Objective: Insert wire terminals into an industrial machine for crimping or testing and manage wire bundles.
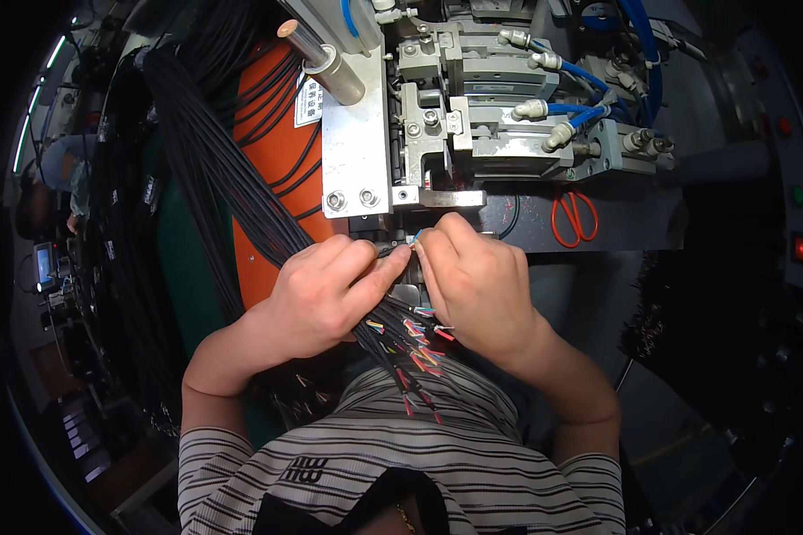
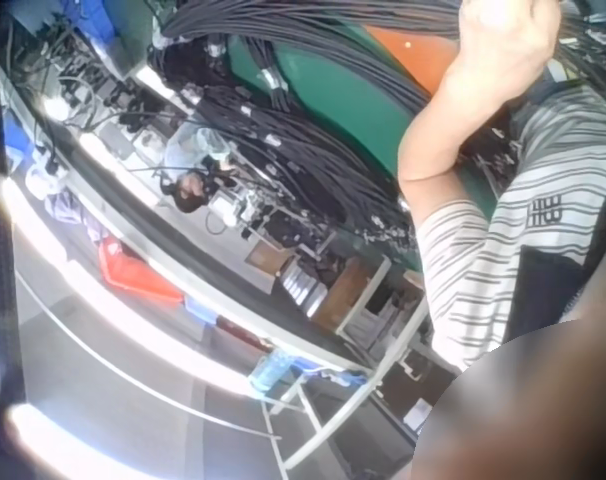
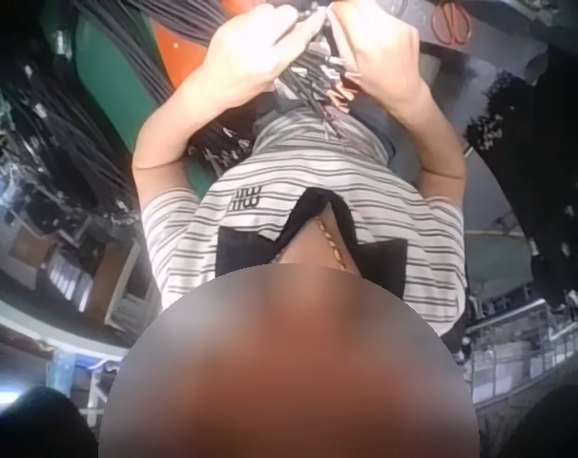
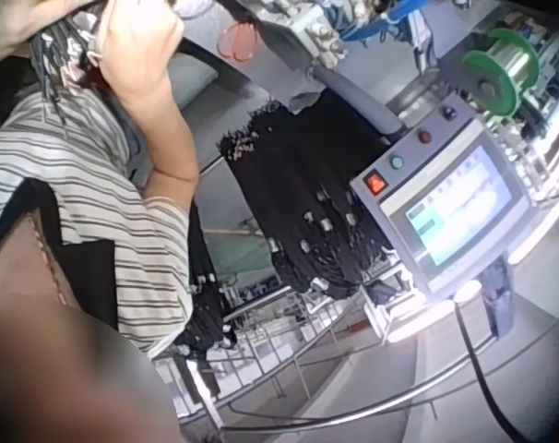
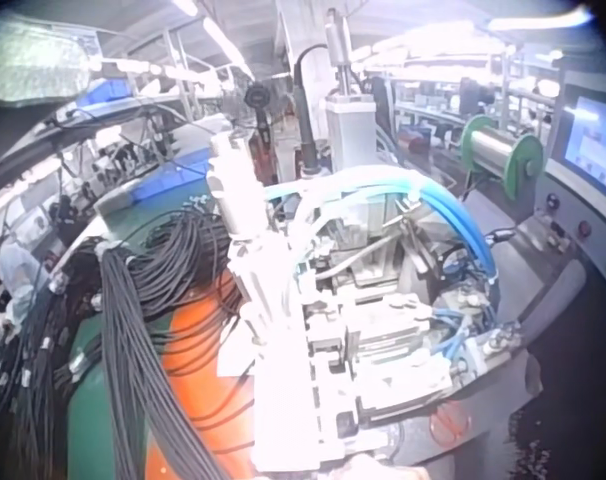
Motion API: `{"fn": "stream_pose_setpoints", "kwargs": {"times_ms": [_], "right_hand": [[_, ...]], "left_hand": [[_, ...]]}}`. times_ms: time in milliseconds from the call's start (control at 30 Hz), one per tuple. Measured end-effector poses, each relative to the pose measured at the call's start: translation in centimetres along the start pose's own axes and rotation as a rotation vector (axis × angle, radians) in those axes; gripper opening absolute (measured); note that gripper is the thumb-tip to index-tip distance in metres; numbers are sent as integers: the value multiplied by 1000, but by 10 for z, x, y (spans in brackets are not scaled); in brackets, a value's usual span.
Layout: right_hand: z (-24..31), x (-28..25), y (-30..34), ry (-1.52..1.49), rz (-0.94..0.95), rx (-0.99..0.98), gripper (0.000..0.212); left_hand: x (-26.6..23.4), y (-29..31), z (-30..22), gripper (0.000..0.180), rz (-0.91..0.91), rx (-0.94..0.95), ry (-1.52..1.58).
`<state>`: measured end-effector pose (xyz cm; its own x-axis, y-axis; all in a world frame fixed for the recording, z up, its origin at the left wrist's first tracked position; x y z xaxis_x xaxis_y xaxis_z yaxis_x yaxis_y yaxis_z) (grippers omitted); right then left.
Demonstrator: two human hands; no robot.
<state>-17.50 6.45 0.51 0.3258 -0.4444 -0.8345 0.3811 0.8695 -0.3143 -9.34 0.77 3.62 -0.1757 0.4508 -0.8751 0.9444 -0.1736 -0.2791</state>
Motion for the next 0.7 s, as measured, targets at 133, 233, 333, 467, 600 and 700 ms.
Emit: {"fn": "stream_pose_setpoints", "kwargs": {"times_ms": [133, 233, 333, 467, 600, 700], "right_hand": [[7, -2, -3, 87, 4, -34, 5], [7, -3, -10, 126, 70, -68, 4], [-1, 2, -15, 139, 188, -100, 5], [-9, 11, -11, 16, 189, -87, 3], [-13, 2, -5, -165, -30, 23, 5], [-7, -6, -5, -126, -126, 2, 6]], "left_hand": [[2, -3, -3, 45, 19, -30, -48], [5, -4, -3, 44, 44, -34, -75], [7, -8, -2, 44, 60, -30, -71], [8, -12, -2, 33, 98, -46, -73], [6, -8, -1, 28, 103, -55, -70], [5, -7, 1, 28, 92, -77, -40]]}}
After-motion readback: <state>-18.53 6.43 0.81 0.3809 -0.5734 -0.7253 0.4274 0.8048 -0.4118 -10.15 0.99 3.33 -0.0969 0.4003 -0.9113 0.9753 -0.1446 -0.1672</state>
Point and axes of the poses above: each hand's wrist, its own y-axis away from the middle knuckle, its own x-axis out of the palm, z = x × y, the point moved 9 cm from there along -y, towards the middle knuckle, and after that the axes turned 12 degrees about y, right-handed, at the moved point
